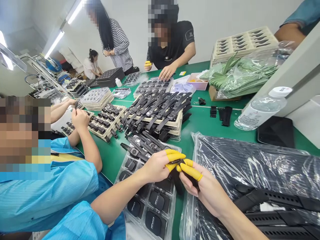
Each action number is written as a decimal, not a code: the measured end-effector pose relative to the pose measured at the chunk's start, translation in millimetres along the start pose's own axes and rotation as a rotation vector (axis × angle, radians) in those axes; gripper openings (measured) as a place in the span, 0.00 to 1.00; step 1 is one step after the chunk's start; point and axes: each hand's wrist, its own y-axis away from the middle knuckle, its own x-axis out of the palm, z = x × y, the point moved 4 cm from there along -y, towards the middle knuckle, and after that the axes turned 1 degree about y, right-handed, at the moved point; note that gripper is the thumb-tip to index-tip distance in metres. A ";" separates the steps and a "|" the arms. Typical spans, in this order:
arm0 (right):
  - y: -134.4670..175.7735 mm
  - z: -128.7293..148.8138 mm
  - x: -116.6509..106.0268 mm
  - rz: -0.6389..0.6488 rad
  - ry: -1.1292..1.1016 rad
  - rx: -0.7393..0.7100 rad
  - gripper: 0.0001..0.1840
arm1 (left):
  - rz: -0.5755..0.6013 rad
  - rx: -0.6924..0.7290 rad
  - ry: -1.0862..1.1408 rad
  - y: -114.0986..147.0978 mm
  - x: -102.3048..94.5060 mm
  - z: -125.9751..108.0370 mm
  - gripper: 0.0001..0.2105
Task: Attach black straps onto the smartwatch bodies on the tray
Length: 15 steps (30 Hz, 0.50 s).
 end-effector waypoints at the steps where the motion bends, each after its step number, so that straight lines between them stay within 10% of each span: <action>1: -0.2 -0.2 -0.4 0.001 0.004 -0.001 0.30 | -0.009 0.002 0.000 -0.1 -0.6 -0.5 0.23; 15: 1.1 4.5 8.7 0.009 -0.080 -0.008 0.28 | -0.082 0.008 -0.018 2.7 -1.0 -1.7 0.24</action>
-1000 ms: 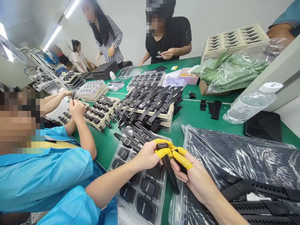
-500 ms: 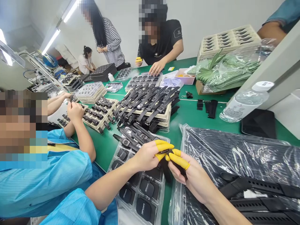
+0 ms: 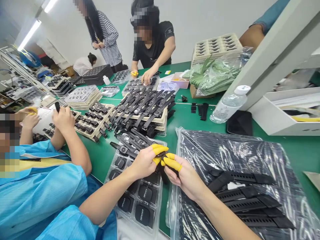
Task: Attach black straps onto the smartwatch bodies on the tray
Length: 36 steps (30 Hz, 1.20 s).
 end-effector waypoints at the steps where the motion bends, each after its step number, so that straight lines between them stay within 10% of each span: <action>1: 0.0 0.7 0.6 0.004 -0.015 -0.005 0.27 | -0.004 0.000 0.004 0.4 0.6 -0.7 0.24; 26: -6.9 4.7 -0.7 0.018 0.048 -0.039 0.22 | 0.100 0.025 0.079 -4.5 -14.0 -11.6 0.17; 36: 5.1 24.8 -3.0 -0.103 0.616 -0.530 0.23 | 0.033 -0.007 0.061 1.4 -44.8 -31.8 0.25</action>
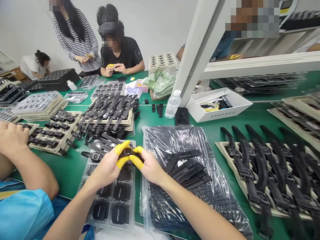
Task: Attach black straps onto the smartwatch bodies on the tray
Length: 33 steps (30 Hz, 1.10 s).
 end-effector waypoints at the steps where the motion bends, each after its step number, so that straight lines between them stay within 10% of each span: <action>1: 0.3 2.6 -0.6 0.013 0.062 -0.036 0.22 | -0.011 -0.034 -0.041 0.3 -11.2 -0.8 0.25; 10: 3.0 8.3 1.8 0.092 0.567 -0.292 0.17 | 0.202 -0.170 -0.597 22.1 -69.2 32.6 0.13; 23: 22.7 23.3 20.3 0.726 0.844 -0.274 0.09 | 0.454 -0.090 -0.351 48.1 -34.2 44.6 0.14; 33: 17.9 16.2 8.3 0.759 0.830 -0.142 0.07 | 0.403 0.024 -0.512 45.2 -14.2 44.7 0.15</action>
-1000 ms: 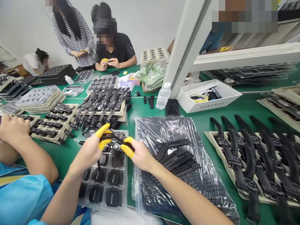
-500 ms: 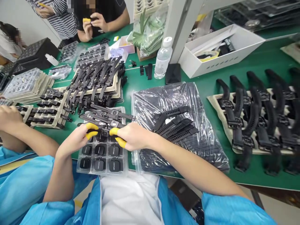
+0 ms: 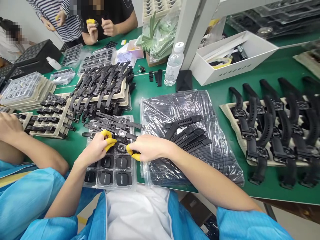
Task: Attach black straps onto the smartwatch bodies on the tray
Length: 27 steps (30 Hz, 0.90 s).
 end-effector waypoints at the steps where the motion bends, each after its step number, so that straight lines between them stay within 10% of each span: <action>1: -0.1 0.0 -0.4 -0.004 0.006 -0.003 0.07 | -0.012 -0.002 0.000 0.1 0.7 0.4 0.15; 10: 0.4 -2.7 -7.4 -0.009 0.012 -0.024 0.09 | -0.265 -0.053 -0.011 12.9 5.5 11.5 0.08; 18: 1.8 -2.9 -11.2 -0.095 0.056 -0.063 0.10 | -0.225 -0.076 0.073 39.1 -13.1 12.3 0.05; 27: -7.3 -9.9 -7.7 -0.422 0.214 -0.087 0.14 | -0.132 -0.090 -0.372 59.7 29.6 15.2 0.11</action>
